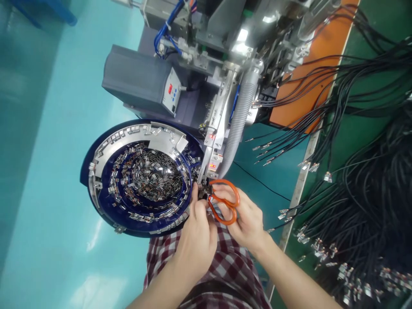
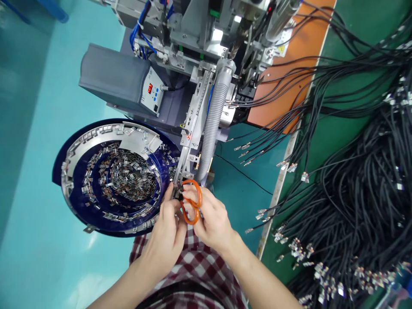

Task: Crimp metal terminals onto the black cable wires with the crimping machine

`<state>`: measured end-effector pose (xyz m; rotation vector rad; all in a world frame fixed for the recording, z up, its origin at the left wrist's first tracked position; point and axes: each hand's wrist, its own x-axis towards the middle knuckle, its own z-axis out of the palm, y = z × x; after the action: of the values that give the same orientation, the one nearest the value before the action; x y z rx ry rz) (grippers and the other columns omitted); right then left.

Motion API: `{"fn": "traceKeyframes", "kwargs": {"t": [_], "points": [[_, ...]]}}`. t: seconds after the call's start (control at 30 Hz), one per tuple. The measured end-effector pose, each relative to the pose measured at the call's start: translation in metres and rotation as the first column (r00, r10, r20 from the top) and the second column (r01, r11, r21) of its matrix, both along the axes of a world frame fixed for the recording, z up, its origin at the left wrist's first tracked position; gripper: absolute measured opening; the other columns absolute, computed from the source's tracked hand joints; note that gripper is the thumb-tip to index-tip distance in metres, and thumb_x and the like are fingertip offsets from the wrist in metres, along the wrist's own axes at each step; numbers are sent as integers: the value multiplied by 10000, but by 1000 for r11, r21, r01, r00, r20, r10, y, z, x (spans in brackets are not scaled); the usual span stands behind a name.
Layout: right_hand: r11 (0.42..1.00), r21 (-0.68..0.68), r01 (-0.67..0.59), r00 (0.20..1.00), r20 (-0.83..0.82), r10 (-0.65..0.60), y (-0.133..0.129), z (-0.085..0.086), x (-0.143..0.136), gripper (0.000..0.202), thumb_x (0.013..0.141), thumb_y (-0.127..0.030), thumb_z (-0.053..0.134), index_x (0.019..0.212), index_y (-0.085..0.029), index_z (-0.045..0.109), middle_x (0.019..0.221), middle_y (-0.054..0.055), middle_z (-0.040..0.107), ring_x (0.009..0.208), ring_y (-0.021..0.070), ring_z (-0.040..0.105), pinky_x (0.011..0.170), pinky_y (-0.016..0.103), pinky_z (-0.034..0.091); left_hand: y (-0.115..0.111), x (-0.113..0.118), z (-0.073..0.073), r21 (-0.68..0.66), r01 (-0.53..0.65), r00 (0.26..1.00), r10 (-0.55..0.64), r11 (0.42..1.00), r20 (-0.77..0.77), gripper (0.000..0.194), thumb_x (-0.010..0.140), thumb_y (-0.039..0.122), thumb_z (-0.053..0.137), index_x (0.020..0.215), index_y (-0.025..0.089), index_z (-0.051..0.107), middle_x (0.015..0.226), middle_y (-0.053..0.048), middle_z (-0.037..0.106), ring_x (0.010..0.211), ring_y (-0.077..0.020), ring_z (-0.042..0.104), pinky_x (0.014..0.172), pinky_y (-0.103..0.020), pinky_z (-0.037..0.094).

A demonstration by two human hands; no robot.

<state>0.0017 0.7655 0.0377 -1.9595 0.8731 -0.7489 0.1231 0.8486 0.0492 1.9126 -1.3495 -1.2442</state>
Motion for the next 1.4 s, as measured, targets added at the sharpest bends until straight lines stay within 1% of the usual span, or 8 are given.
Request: {"fn": "traceKeyframes", "kwargs": {"t": [0.17, 0.33, 0.57, 0.7, 0.9, 0.97, 1.1, 1.4], "points": [[998, 45, -52, 998, 28, 51, 7, 2, -3, 369, 830, -30, 515, 1177, -156, 534, 1127, 146, 628, 1066, 229, 596, 873, 384, 540, 13, 0, 2, 7, 0, 1000, 0, 1000, 11, 251, 882, 70, 345, 1121, 145, 365, 1416, -233, 290, 1417, -252, 83, 1062, -460, 343], [998, 65, 12, 997, 72, -17, 8, 7, -7, 355, 826, -27, 509, 1154, -156, 552, 1090, 136, 643, 1043, 233, 605, 840, 390, 549, 18, 2, 9, 38, 13, 999, -14, 999, 33, 223, 899, 83, 327, 1105, 148, 383, 1487, -234, 173, 1414, -255, 110, 1053, -452, 358], [997, 27, 74, 996, 55, -75, 4, 8, -10, 366, 821, -14, 517, 1154, -155, 566, 1060, 123, 651, 1004, 234, 625, 803, 384, 566, 9, 2, 11, 60, 13, 998, -17, 998, 67, 212, 895, 95, 330, 1078, 181, 393, 1538, -181, 54, 1302, -316, 387, 877, -452, 508], [996, 3, 91, 994, 61, -91, 2, 8, -8, 380, 813, 0, 517, 1157, -154, 567, 993, 107, 669, 1000, 232, 623, 809, 384, 563, 5, 3, 11, 70, 19, 997, -24, 997, 76, 218, 896, 99, 323, 1086, 183, 389, 1539, -181, 42, 1260, -318, 442, 834, -446, 525], [994, 19, 108, 993, 48, -109, 1, 7, -8, 354, 830, -32, 514, 1152, -169, 570, 1073, 123, 648, 984, 242, 640, 754, 386, 582, 7, 3, 11, 91, 7, 999, -11, 996, 44, 215, 897, 101, 320, 1080, 193, 385, 1531, -206, 59, 1176, -295, 528, 789, -435, 526], [992, 20, 126, 991, 39, -127, 1, 8, -8, 333, 834, -42, 512, 1135, -168, 579, 1080, 129, 645, 986, 249, 644, 751, 388, 581, 5, 2, 8, 86, 6, 999, -10, 996, 44, 219, 895, 96, 321, 1084, 191, 379, 1525, -221, 71, 1224, -302, 483, 812, -442, 514], [991, 5, 133, 990, 44, -133, 0, 9, -9, 320, 837, -52, 509, 1127, -165, 582, 1024, 120, 667, 972, 251, 647, 769, 401, 576, -2, 1, 2, 40, 14, 998, -16, 999, 58, 240, 880, 77, 331, 1097, 172, 367, 1514, -242, 82, 1381, -288, 234, 919, -442, 461], [999, -2, 50, 997, 54, -49, -5, 1, -1, 333, 830, -51, 518, 1145, -148, 562, 1085, 145, 637, 1041, 253, 618, 855, 409, 556, -4, 1, 3, 25, -18, 1000, 17, 1000, 25, 236, 886, 81, 336, 1103, 164, 378, 1431, -235, 274, 1417, -255, 82, 1016, -446, 388]]}}
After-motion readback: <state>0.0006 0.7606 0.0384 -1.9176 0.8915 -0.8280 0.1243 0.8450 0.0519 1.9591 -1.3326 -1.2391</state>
